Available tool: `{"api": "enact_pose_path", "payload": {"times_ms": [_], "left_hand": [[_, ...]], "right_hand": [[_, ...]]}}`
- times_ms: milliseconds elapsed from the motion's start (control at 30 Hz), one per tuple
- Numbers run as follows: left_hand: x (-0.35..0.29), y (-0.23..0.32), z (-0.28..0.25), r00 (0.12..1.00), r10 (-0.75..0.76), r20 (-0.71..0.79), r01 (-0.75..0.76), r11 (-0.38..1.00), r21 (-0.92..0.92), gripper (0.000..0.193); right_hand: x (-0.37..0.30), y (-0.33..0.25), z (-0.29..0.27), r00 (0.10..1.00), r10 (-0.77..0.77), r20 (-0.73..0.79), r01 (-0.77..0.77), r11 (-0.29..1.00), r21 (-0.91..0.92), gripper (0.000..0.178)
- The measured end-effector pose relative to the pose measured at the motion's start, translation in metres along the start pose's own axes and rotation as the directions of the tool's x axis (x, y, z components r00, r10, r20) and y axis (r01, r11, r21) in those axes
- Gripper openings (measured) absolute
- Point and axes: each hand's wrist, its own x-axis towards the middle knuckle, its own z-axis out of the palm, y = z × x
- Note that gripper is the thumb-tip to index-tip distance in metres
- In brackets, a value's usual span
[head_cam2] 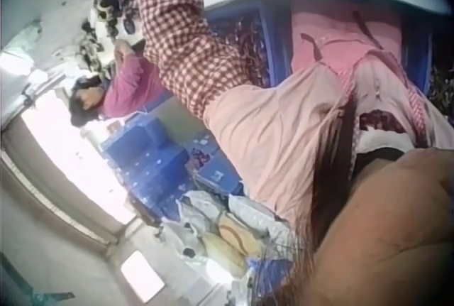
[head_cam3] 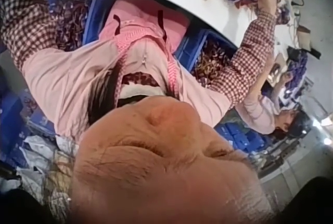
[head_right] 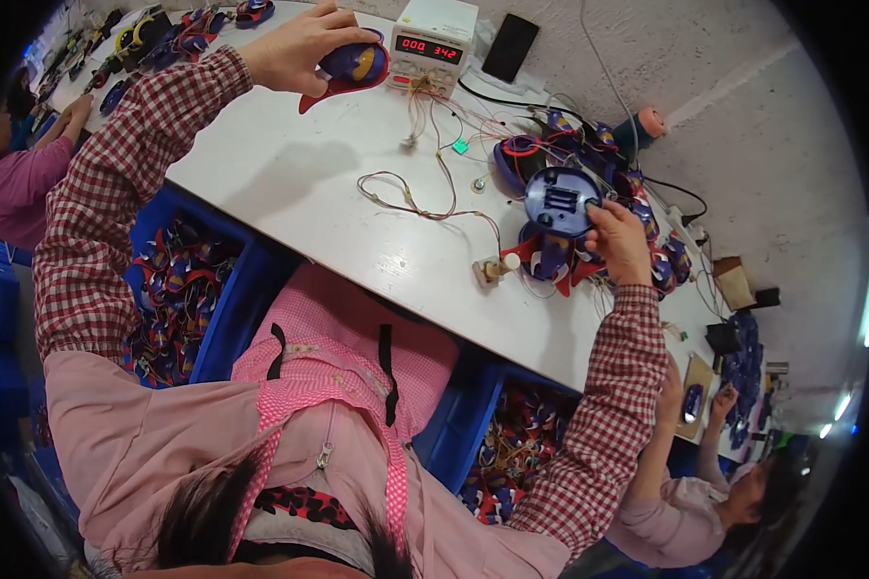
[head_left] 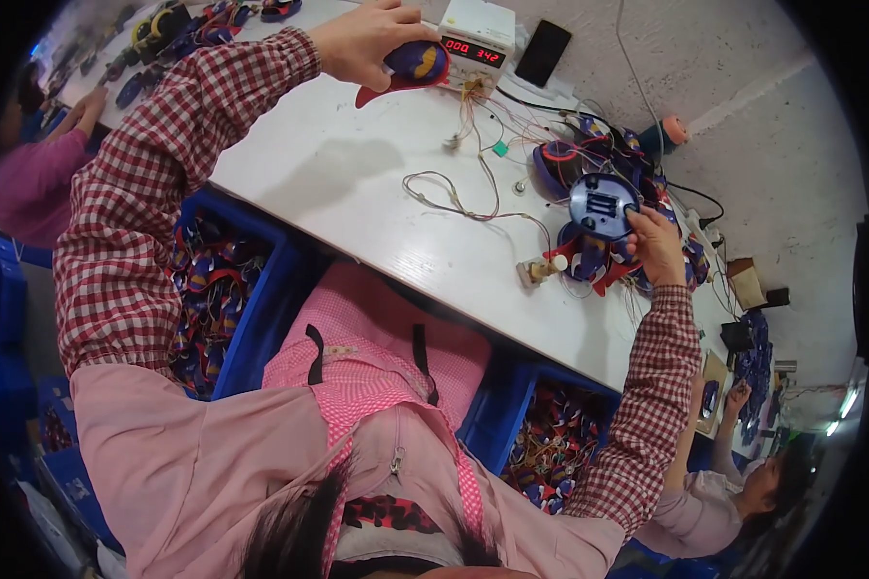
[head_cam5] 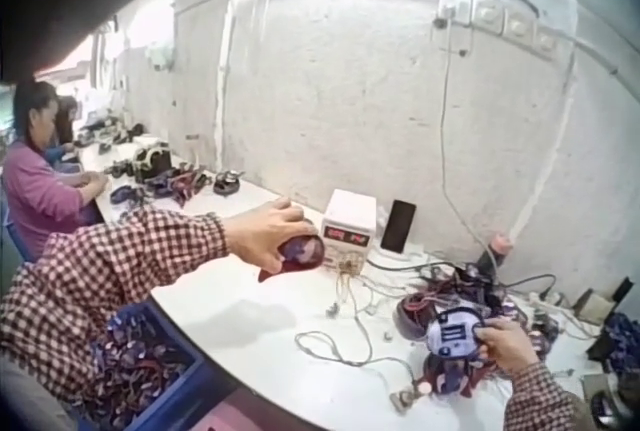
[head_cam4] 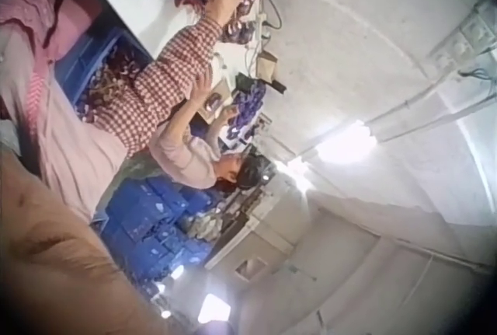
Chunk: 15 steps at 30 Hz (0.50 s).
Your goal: Assembling electronic toy figures by connecting internal wiring and snapping plastic parts together.
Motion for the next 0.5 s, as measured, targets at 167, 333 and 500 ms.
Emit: {"api": "enact_pose_path", "payload": {"times_ms": [167, 333, 500], "left_hand": [[-0.002, -0.003, 0.017, 0.995, 0.01, -0.099, -0.012, 1.0, -0.02, 0.07], [-0.023, 0.008, 0.039, 0.983, -0.104, 0.148, 0.109, 0.994, -0.027, 0.072], [-0.052, 0.02, 0.08, 0.959, -0.11, 0.262, 0.139, 0.986, -0.096, 0.068]], "right_hand": [[0.013, 0.011, 0.022, 0.991, 0.12, 0.063, -0.123, 0.991, 0.045, 0.04], [0.025, 0.005, 0.015, 0.993, -0.055, 0.105, 0.027, 0.966, 0.256, 0.031], [0.047, -0.028, -0.013, 0.958, -0.276, -0.074, 0.272, 0.805, 0.527, 0.022]]}}
